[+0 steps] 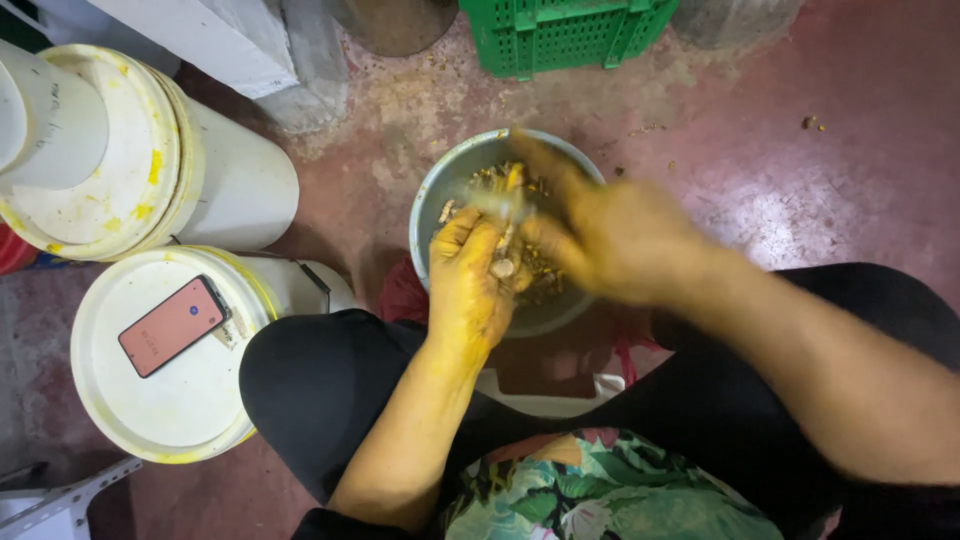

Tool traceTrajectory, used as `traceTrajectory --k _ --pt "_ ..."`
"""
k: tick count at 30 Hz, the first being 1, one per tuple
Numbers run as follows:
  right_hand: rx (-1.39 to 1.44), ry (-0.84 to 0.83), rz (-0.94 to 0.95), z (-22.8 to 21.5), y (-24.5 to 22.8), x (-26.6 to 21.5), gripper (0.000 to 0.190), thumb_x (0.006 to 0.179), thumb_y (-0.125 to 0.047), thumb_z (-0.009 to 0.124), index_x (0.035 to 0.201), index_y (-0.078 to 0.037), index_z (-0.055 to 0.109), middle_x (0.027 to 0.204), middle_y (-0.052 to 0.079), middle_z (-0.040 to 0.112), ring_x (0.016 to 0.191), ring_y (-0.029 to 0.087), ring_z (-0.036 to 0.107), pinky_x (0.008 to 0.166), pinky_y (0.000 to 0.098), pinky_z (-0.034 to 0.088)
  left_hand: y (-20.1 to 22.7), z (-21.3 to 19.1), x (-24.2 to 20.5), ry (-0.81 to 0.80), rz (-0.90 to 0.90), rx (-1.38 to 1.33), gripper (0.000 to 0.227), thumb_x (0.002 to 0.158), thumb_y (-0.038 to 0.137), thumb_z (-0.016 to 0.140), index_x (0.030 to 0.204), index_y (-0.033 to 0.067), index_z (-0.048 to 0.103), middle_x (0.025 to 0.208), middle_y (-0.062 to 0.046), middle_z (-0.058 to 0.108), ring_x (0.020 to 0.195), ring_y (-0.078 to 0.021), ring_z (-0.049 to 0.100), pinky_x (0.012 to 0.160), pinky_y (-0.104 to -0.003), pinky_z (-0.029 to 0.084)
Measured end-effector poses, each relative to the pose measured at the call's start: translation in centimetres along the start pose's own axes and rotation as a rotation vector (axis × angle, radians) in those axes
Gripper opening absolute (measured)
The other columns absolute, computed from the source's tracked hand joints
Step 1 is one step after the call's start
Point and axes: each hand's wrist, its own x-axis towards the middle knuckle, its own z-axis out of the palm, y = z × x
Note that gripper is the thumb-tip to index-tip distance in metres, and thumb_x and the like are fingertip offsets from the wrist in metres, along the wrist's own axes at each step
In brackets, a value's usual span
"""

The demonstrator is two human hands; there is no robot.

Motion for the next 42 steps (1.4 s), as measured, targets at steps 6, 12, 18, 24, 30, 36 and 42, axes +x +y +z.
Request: traceTrajectory --k 6,12,18,24,30,36,42 --pt "-0.021 0.222 -0.158 2.6 1.9 1.6 0.072 0.101 -0.053 0.039 0.165 -0.026 0.019 0.09 0.028 0.073 0.076 0.059 0.067 0.069 0.066 0.052 -0.3 -0.1 0.8 0.005 0.047 -0.003 0.009 0.095 0.012 0.065 0.088 0.0152 0.068 0.061 0.004 0.049 0.046 -0.0042 0.039 0.036 -0.023 0.026" --pt "-0.146 0.444 -0.215 4.6 2.8 2.5 0.068 0.101 -0.052 0.041 0.163 -0.024 0.032 0.108 0.016 0.075 0.071 0.046 0.073 0.058 0.0585 0.055 0.2 0.4 0.2 0.045 0.039 0.086 0.006 0.098 0.015 0.064 0.096 0.0122 0.069 0.071 -0.001 0.056 0.043 -0.0037 0.036 0.037 -0.022 0.028" --pt "-0.067 0.159 -0.064 1.7 0.9 0.8 0.077 0.1 -0.059 0.029 0.169 -0.027 0.013 0.083 0.03 0.071 0.069 0.057 0.068 0.061 0.064 0.053 -0.4 0.3 0.1 0.027 0.041 0.016 0.005 0.097 0.012 0.066 0.093 0.0139 0.069 0.066 0.003 0.053 0.044 -0.0036 0.039 0.036 -0.023 0.029" --pt "0.028 0.309 -0.193 3.2 2.4 2.1 0.059 0.102 -0.05 0.037 0.152 -0.018 0.038 0.108 0.024 0.073 0.083 0.055 0.069 0.069 0.0681 0.051 -0.6 0.5 0.0 0.033 0.095 0.077 0.008 0.098 0.018 0.067 0.095 0.0112 0.064 0.071 0.0 0.052 0.045 -0.008 0.042 0.034 -0.026 0.034" --pt "0.201 0.288 -0.096 2.2 1.7 1.9 0.042 0.106 -0.041 0.038 0.129 -0.007 0.049 0.083 0.029 0.07 0.072 0.057 0.065 0.061 0.0675 0.048 -0.5 1.0 -0.3 0.003 0.063 0.088 0.015 0.097 0.025 0.069 0.105 0.0123 0.072 0.071 0.002 0.056 0.043 -0.0042 0.038 0.033 -0.024 0.034" --pt "0.131 0.134 -0.058 1.4 1.2 1.0 0.065 0.101 -0.051 0.038 0.161 -0.026 0.031 0.087 0.027 0.073 0.079 0.054 0.069 0.072 0.0647 0.054 -0.3 -1.3 0.8 -0.037 -0.16 -0.17 0.019 0.093 0.006 0.067 0.108 0.0168 0.066 0.074 -0.005 0.058 0.048 -0.0116 0.041 0.039 -0.023 0.02" --pt "0.03 0.103 -0.202 1.6 1.5 0.5 0.082 0.102 -0.05 0.038 0.169 -0.024 -0.002 0.078 0.027 0.071 0.07 0.052 0.068 0.069 0.0617 0.053 0.1 -1.8 1.6 -0.107 -0.259 -0.203 0.015 0.095 0.003 0.054 0.097 0.015 0.063 0.075 -0.005 0.063 0.048 -0.0043 0.041 0.037 -0.015 0.021"
